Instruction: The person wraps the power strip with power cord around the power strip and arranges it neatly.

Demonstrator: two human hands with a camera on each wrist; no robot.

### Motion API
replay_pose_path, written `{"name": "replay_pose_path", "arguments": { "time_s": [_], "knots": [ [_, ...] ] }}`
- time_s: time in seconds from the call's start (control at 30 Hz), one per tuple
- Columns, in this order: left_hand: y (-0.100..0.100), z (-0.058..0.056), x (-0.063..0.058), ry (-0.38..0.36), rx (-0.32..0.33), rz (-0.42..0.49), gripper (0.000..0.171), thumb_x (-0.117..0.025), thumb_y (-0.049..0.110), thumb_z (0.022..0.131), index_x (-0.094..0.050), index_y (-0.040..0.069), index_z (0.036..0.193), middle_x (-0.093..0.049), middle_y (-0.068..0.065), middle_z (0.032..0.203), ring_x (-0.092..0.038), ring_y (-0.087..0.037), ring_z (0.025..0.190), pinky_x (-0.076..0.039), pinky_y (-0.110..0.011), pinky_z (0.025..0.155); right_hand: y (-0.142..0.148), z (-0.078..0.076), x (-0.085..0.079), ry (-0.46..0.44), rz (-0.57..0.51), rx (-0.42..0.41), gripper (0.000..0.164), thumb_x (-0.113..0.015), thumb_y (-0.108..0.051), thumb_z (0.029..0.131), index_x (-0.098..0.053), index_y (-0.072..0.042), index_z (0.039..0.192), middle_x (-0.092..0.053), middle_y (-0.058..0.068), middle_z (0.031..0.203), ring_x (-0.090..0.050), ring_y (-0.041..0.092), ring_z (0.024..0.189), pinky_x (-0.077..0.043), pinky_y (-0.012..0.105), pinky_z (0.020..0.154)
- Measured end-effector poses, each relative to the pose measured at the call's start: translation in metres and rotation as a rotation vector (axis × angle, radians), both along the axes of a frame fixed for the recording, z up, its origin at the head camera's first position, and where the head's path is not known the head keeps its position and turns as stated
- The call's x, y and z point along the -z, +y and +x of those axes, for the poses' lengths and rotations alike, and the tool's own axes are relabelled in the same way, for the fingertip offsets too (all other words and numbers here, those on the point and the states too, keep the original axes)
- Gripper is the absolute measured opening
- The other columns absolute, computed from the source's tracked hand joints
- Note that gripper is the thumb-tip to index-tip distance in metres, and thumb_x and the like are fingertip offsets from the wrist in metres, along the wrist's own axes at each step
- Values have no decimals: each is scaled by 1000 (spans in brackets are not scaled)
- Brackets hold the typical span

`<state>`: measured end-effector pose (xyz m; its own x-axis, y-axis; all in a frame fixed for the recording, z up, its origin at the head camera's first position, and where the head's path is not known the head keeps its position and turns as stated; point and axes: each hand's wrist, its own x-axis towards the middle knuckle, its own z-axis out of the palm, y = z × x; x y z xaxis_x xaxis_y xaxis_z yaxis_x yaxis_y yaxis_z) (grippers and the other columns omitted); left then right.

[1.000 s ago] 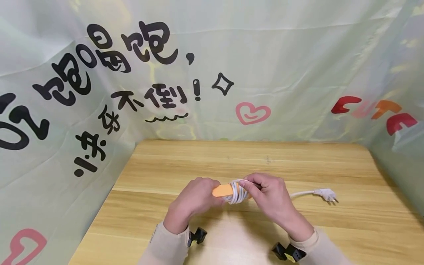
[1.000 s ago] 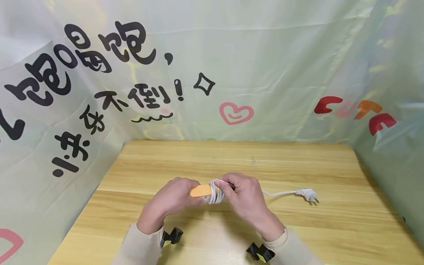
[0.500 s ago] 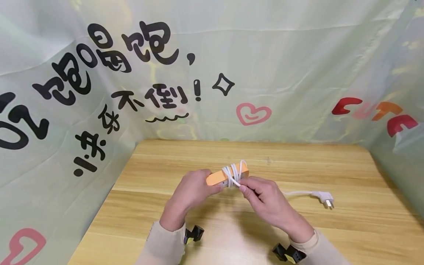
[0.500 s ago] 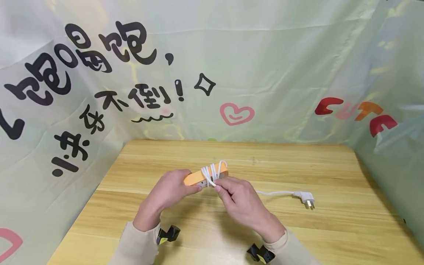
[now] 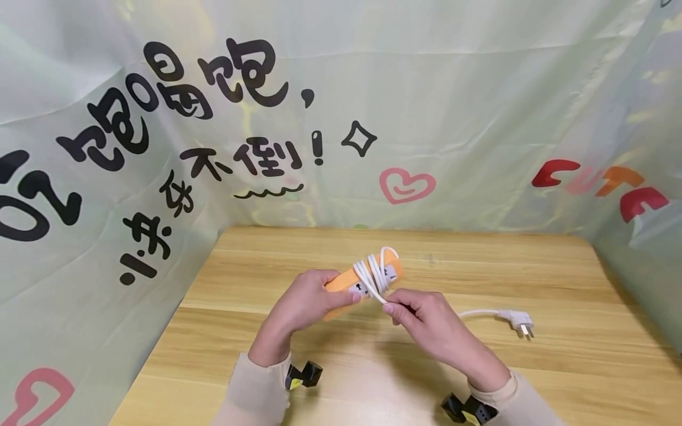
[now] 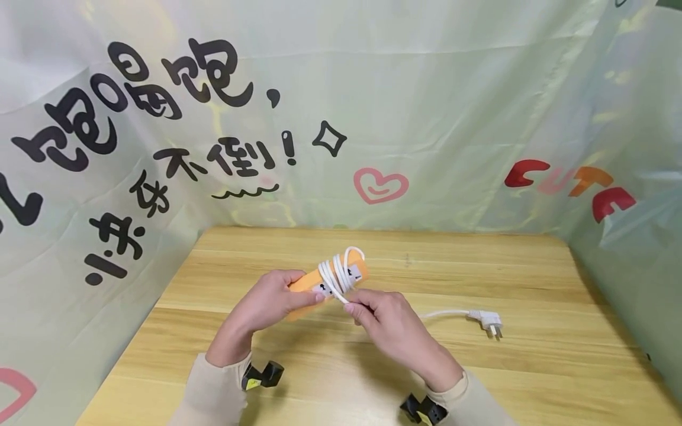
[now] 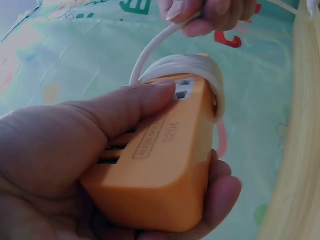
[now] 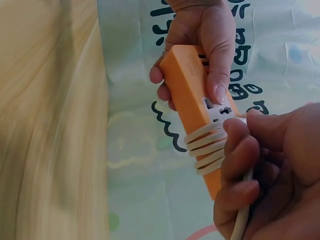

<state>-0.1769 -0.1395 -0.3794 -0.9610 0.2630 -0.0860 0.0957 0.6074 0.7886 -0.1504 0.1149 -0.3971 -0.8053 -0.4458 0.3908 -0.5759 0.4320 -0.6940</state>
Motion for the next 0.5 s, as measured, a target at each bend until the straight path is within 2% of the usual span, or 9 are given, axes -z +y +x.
{"name": "replay_pose_path", "arguments": {
  "time_s": [0.1,0.2,0.27,0.37,0.5],
  "knots": [
    [0,-1,1,-13,-7,40,25,-82,47,87,-79,25,99,-68,2,78,-57,-16,67,-47,-34,60,0,2,1,-51,15,43,31,-70,-20,102,-60,-26,73,-45,-18,63,-34,-5,52,-32,20,46],
    [0,-1,2,-28,-9,80,26,-83,48,87,-80,26,101,-70,2,80,-59,-16,69,-49,-34,62,1,3,2,-63,8,44,30,-68,-20,103,-63,-26,74,-44,-19,63,-34,-5,53,-33,21,47],
    [0,-1,3,-35,-6,103,27,-83,48,87,-80,25,101,-71,2,81,-61,-16,70,-50,-35,63,1,4,3,-61,-3,5,25,-67,-17,104,-68,-26,80,-47,-19,65,-36,-5,54,-36,21,48],
    [-1,-2,3,-44,-1,132,29,-82,48,89,-80,23,103,-72,0,82,-62,-17,72,-51,-35,64,3,5,3,-52,-2,-103,20,-63,-10,105,-74,-23,95,-55,-18,73,-42,-4,59,-42,22,52],
    [-3,-2,2,-56,12,165,30,-81,46,91,-80,19,104,-72,-2,82,-63,-17,72,-51,-34,63,6,4,4,-34,29,-212,19,-61,-6,105,-75,-17,112,-64,-16,83,-50,-3,69,-49,23,61]
  ]
}}
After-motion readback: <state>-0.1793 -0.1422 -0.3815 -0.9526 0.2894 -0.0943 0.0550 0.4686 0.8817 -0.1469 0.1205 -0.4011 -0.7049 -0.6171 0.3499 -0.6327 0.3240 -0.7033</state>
